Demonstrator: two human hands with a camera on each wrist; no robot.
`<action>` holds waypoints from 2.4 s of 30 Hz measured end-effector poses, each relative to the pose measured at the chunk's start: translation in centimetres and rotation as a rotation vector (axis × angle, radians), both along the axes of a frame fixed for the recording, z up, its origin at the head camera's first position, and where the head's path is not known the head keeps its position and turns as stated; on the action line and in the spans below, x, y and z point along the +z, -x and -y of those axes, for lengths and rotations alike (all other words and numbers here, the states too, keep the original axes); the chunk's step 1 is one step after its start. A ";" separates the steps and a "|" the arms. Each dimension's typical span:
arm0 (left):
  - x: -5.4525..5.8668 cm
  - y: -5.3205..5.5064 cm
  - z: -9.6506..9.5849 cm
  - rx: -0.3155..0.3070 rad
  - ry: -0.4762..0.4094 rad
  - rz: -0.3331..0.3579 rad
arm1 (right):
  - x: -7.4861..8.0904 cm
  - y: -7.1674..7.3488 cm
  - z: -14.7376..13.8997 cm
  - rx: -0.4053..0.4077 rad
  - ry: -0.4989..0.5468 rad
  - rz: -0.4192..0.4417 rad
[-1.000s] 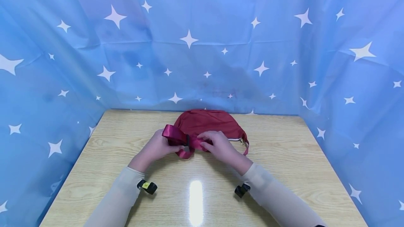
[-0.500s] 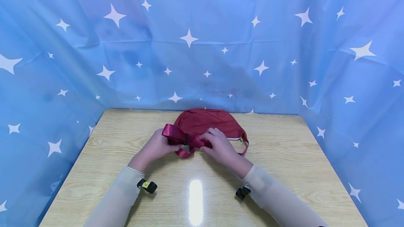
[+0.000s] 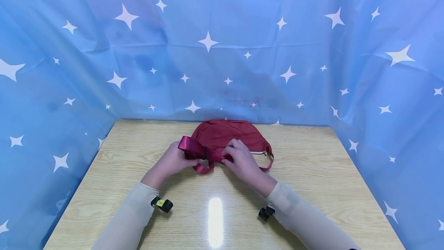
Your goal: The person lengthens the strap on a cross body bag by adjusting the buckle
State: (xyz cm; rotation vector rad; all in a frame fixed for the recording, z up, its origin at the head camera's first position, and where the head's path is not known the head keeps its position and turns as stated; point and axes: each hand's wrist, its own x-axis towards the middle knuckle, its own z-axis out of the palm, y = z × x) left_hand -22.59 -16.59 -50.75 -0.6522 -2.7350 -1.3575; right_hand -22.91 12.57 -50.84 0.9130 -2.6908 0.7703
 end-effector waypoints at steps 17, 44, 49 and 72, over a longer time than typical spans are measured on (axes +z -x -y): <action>-0.1 0.6 0.2 -0.021 0.051 -0.089 | 0.1 0.1 -1.8 -0.067 0.064 0.096; -0.3 0.6 0.1 -0.050 0.054 -0.140 | -0.2 0.6 -2.9 -0.092 -0.070 0.121; -0.3 0.6 0.1 -0.047 0.063 -0.144 | 0.2 0.5 -1.1 -0.069 -0.008 0.209; -0.1 0.7 0.0 -0.052 0.080 -0.122 | 0.3 0.6 -4.3 -0.062 -0.023 0.181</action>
